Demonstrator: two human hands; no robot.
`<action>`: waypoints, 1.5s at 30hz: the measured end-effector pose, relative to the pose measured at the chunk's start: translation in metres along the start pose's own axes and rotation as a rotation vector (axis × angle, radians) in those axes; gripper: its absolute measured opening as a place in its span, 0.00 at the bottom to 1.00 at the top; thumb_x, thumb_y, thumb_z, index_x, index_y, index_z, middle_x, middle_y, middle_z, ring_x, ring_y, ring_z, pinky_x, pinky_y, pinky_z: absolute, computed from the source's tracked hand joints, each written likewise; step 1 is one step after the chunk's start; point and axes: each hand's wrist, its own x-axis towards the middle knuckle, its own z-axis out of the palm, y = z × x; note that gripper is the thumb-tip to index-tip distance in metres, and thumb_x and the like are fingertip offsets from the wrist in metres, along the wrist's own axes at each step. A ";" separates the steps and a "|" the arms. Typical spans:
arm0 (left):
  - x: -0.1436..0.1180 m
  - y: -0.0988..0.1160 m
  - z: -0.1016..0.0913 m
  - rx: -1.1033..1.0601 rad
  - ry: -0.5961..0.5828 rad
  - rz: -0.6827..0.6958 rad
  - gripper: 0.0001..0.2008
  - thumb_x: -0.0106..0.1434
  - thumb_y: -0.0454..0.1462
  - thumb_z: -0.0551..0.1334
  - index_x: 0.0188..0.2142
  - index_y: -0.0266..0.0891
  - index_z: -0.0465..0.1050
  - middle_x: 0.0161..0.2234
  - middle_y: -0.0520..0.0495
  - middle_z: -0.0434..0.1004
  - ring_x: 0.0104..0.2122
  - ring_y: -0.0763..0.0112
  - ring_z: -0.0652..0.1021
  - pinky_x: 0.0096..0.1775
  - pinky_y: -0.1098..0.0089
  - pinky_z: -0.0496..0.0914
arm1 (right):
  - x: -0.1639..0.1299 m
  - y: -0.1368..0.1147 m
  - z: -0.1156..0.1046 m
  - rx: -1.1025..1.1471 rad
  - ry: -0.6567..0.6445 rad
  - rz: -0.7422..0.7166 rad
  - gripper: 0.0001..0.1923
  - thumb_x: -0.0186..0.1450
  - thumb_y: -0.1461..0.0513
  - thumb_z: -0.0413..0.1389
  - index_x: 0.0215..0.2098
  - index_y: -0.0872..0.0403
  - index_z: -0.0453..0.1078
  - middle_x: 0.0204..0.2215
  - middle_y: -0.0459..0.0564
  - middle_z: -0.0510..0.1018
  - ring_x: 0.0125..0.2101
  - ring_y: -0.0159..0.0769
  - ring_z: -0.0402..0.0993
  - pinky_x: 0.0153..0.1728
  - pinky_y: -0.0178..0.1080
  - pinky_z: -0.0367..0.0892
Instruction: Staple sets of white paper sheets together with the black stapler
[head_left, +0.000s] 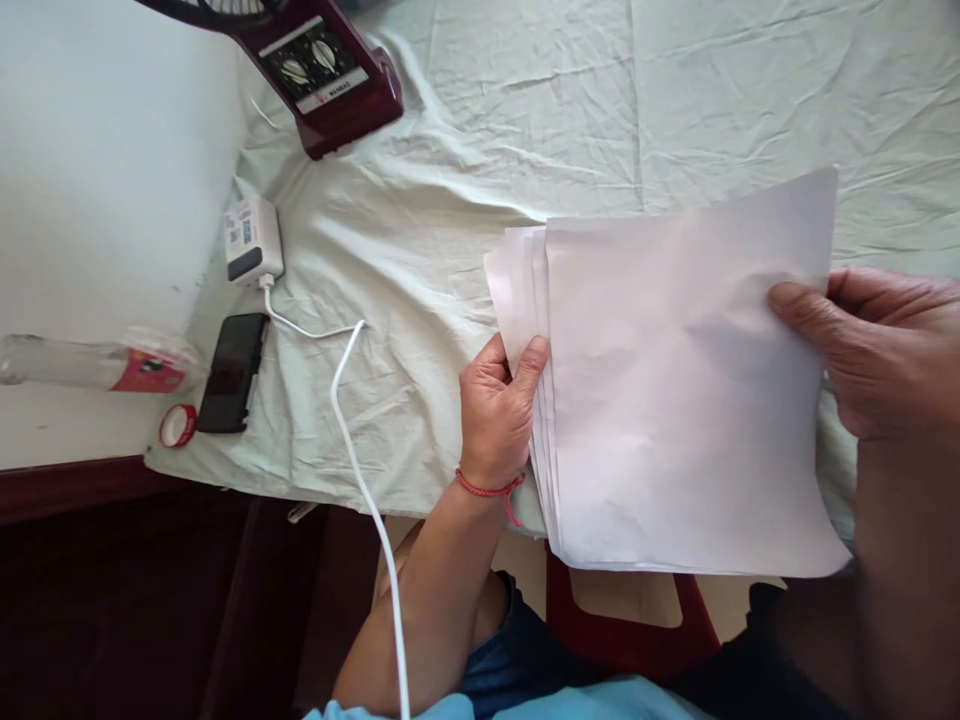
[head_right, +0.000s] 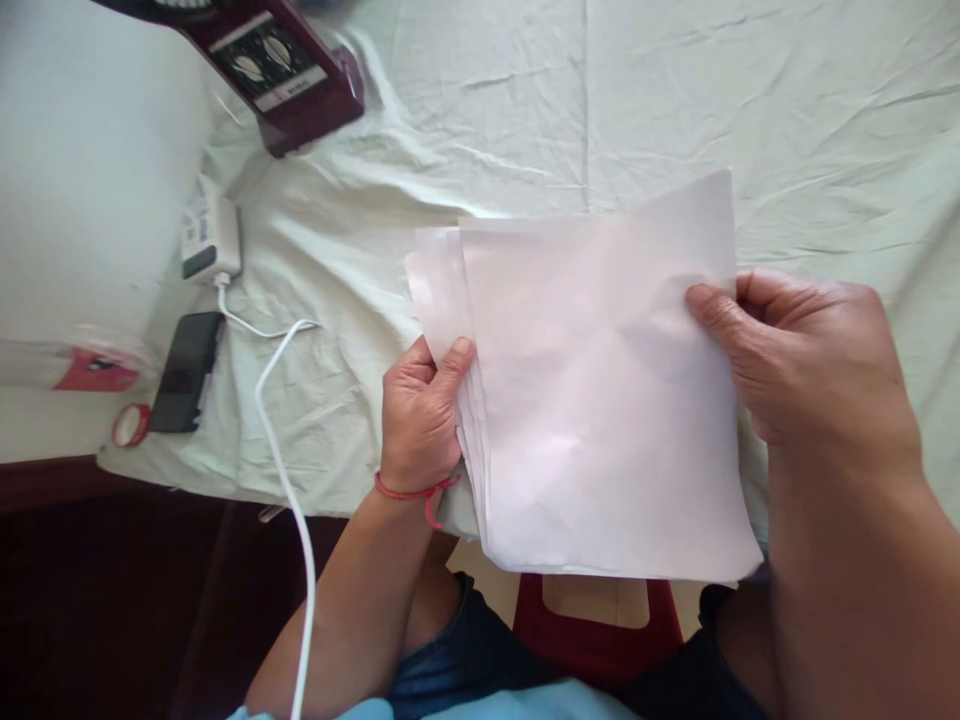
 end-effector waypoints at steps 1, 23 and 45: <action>0.000 0.000 0.000 -0.002 0.002 0.002 0.14 0.65 0.48 0.76 0.44 0.43 0.85 0.43 0.46 0.89 0.47 0.60 0.87 0.53 0.60 0.81 | 0.000 -0.002 0.000 -0.014 0.014 0.033 0.10 0.62 0.58 0.70 0.41 0.51 0.88 0.21 0.46 0.70 0.18 0.25 0.58 0.13 0.29 0.51; -0.001 0.000 0.001 -0.011 0.049 0.006 0.15 0.65 0.49 0.76 0.45 0.43 0.85 0.44 0.45 0.89 0.47 0.61 0.87 0.51 0.62 0.80 | 0.000 -0.002 0.002 0.048 0.058 -0.019 0.06 0.60 0.61 0.69 0.35 0.52 0.85 0.23 0.45 0.73 0.19 0.24 0.61 0.16 0.30 0.55; -0.005 0.002 -0.001 0.160 0.024 0.038 0.16 0.62 0.47 0.78 0.44 0.41 0.86 0.44 0.45 0.90 0.44 0.59 0.87 0.47 0.63 0.81 | -0.009 -0.014 0.006 0.010 0.017 0.050 0.05 0.62 0.59 0.68 0.31 0.53 0.82 0.20 0.44 0.69 0.16 0.22 0.55 0.13 0.30 0.53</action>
